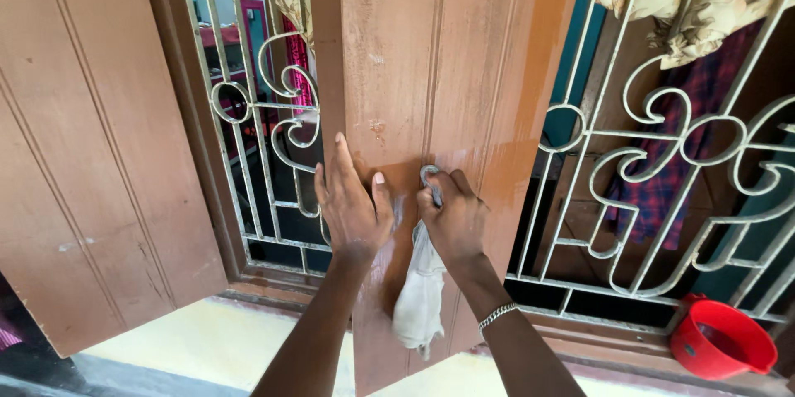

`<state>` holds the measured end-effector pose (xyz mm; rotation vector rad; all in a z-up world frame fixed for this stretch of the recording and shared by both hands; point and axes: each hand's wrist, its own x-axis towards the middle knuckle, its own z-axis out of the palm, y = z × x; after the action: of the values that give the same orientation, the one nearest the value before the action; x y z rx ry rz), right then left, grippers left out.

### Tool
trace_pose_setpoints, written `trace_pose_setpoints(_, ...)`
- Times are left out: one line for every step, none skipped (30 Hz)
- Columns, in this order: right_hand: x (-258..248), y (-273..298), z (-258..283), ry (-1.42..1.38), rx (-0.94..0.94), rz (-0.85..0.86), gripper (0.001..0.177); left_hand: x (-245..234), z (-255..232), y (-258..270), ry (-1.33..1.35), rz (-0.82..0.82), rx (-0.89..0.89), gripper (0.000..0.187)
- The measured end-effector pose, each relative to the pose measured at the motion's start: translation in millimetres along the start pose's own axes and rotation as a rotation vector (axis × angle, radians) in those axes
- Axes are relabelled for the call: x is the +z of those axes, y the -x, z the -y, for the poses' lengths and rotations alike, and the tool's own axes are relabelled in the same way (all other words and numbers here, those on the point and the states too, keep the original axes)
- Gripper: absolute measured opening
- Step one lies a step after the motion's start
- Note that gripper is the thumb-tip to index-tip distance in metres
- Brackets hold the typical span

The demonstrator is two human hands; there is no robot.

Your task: The person wipes down wooden window shutters using a cloth dipped into a red bucket of liquid.

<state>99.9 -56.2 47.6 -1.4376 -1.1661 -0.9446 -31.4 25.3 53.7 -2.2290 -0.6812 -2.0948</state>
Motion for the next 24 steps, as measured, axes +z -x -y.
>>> trace_pose_setpoints(-2, 0, -1, 0.004, 0.004, 0.001, 0.018, 1, 0, 0, 0.003, 0.005, -0.001, 0.076)
trace_pose_setpoints(-5, 0, -2, 0.024, 0.0, 0.068, 0.017, 1, 1, 0, 0.005, 0.008, -0.009, 0.076)
trace_pose_setpoints(-8, 1, -2, 0.044, -0.005, 0.134, 0.016, 0, 1, 0, 0.006, 0.011, -0.018, 0.076)
trace_pose_setpoints(-11, 2, -3, 0.049, -0.001, 0.136, 0.016, 0, 1, 0, 0.01, 0.016, -0.02, 0.076)
trace_pose_setpoints(-14, 3, -5, 0.082, -0.005, 0.203, 0.017, 0, 2, -1, 0.003, 0.011, -0.01, 0.076)
trace_pose_setpoints(-17, 5, -7, 0.118, -0.007, 0.267, 0.019, 0, 1, 0, 0.0, 0.005, 0.003, 0.075)
trace_pose_setpoints(-22, 11, -11, 0.124, -0.001, 0.266, 0.019, -2, 1, 2, 0.006, 0.01, 0.004, 0.075)
trace_pose_setpoints(-26, 17, -16, -0.029, 0.034, 0.313, 0.018, -1, 1, 1, 0.004, 0.003, 0.005, 0.075)
trace_pose_setpoints(-29, 26, -22, -0.184, 0.067, 0.358, 0.019, -1, 1, 0, 0.002, -0.004, 0.005, 0.074)
trace_pose_setpoints(-30, 38, -26, -0.175, 0.158, 0.38, 0.019, -2, 0, 1, 0.011, -0.007, 0.012, 0.074)
trace_pose_setpoints(-30, 52, -30, -0.167, 0.25, 0.401, 0.019, -3, -1, 3, 0.02, -0.016, 0.013, 0.075)
trace_pose_setpoints(-30, 67, -33, -0.195, 0.309, 0.401, 0.018, -3, 0, 2, 0.03, -0.021, 0.016, 0.075)
trace_pose_setpoints(-28, 80, -37, -0.223, 0.367, 0.402, 0.018, -2, 0, -2, 0.038, -0.021, 0.024, 0.075)
trace_pose_setpoints(-27, 92, -40, -0.217, 0.374, 0.398, 0.018, -2, 0, -1, 0.034, -0.011, 0.01, 0.076)
trace_pose_setpoints(-24, 102, -42, -0.231, 0.439, 0.398, 0.016, -3, 1, 0, 0.03, -0.001, -0.004, 0.077)
trace_pose_setpoints(-24, 112, -44, -0.241, 0.505, 0.4, 0.015, -3, 1, 2, 0.039, 0.008, -0.006, 0.077)
trace_pose_setpoints(-23, 121, -45, -0.232, 0.513, 0.399, 0.015, -4, 3, 3, 0.015, 0.018, -0.015, 0.077)
trace_pose_setpoints(-22, 124, -47, -0.318, 0.459, 0.295, 0.018, -1, 3, 1, -0.004, 0.02, -0.022, 0.077)
trace_pose_setpoints(-22, 124, -50, -0.402, 0.401, 0.193, 0.021, 0, 4, 2, 0.009, 0.019, -0.023, 0.077)
trace_pose_setpoints(-23, 119, -53, -0.391, 0.393, 0.187, 0.021, 0, 4, 2, -0.018, -0.013, 0.004, 0.077)
trace_pose_setpoints(-26, 113, -55, -0.385, 0.334, 0.088, 0.015, 1, 3, 2, -0.046, -0.045, 0.03, 0.076)
trace_pose_setpoints(-28, 109, -57, -0.383, 0.276, -0.008, 0.011, 2, 4, 2, -0.037, -0.051, 0.03, 0.076)
trace_pose_setpoints(-29, 101, -61, -0.376, 0.269, -0.012, 0.011, 3, 5, 2, -0.048, -0.067, 0.041, 0.075)
trace_pose_setpoints(-30, 91, -67, -0.376, 0.287, -0.116, 0.008, 3, 5, 5, -0.064, -0.08, 0.048, 0.074)
